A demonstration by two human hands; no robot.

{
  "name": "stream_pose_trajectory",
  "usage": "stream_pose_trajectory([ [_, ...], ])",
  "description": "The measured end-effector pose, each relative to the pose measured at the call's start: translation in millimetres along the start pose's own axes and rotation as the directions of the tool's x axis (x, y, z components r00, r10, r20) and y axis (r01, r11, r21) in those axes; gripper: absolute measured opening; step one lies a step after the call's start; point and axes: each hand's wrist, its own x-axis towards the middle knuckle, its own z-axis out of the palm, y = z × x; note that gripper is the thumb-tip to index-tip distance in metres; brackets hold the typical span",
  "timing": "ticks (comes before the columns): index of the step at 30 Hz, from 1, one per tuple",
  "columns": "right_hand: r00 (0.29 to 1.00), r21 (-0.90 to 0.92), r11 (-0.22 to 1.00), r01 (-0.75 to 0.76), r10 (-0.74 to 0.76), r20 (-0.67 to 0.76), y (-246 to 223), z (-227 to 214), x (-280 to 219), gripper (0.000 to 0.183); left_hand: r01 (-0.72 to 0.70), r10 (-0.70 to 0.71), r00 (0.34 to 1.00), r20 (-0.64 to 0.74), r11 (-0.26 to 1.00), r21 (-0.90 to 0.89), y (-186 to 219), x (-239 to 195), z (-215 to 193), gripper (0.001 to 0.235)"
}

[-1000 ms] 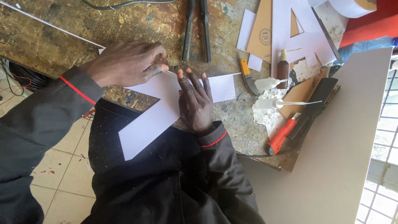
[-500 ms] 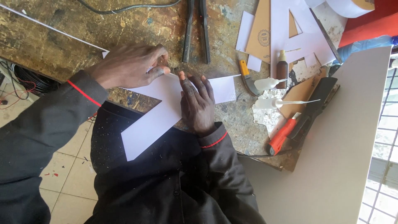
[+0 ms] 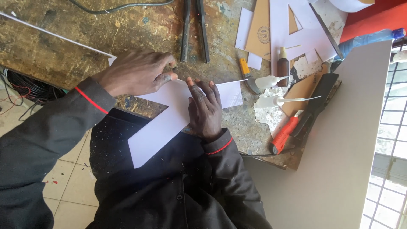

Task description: The person is gluing and heat-bending plastic strips to the edges of a letter cutout to create a 3D sign component.

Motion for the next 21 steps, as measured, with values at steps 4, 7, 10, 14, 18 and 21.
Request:
stream_pose_trajectory([
  [4, 1.0, 0.107, 0.994, -0.007, 0.01, -0.026, 8, 3, -3, 0.055, -0.006, 0.006, 1.0, -0.025, 1.0, 0.021, 4, -4, 7, 0.046],
  [7, 0.999, 0.134, 0.991, -0.002, 0.007, -0.033, 12, 6, -5, 0.054, 0.01, -0.009, 0.999, -0.046, 1.0, 0.016, 8, -8, 7, 0.045],
  [10, 0.999, 0.135, 0.991, 0.013, -0.009, -0.036, 14, 7, -6, 0.054, 0.028, -0.028, 0.999, -0.027, 0.999, -0.02, 3, -8, 8, 0.047],
  [14, 0.999, 0.124, 0.992, 0.026, -0.022, -0.037, 13, 5, -5, 0.051, 0.057, -0.048, 0.994, 0.097, 0.994, -0.093, -6, -12, 2, 0.052],
  [18, 0.994, 0.0, 1.0, -0.001, 0.001, 0.114, 6, -11, -3, 0.056, 0.141, -0.13, 0.946, 0.298, 0.99, -0.017, -29, -28, -2, 0.058],
  [21, 0.992, 0.003, 1.0, -0.013, 0.013, 0.124, 3, -12, 0, 0.053, 0.072, -0.106, 0.977, 0.186, 0.981, 0.179, -48, -41, 17, 0.036],
])
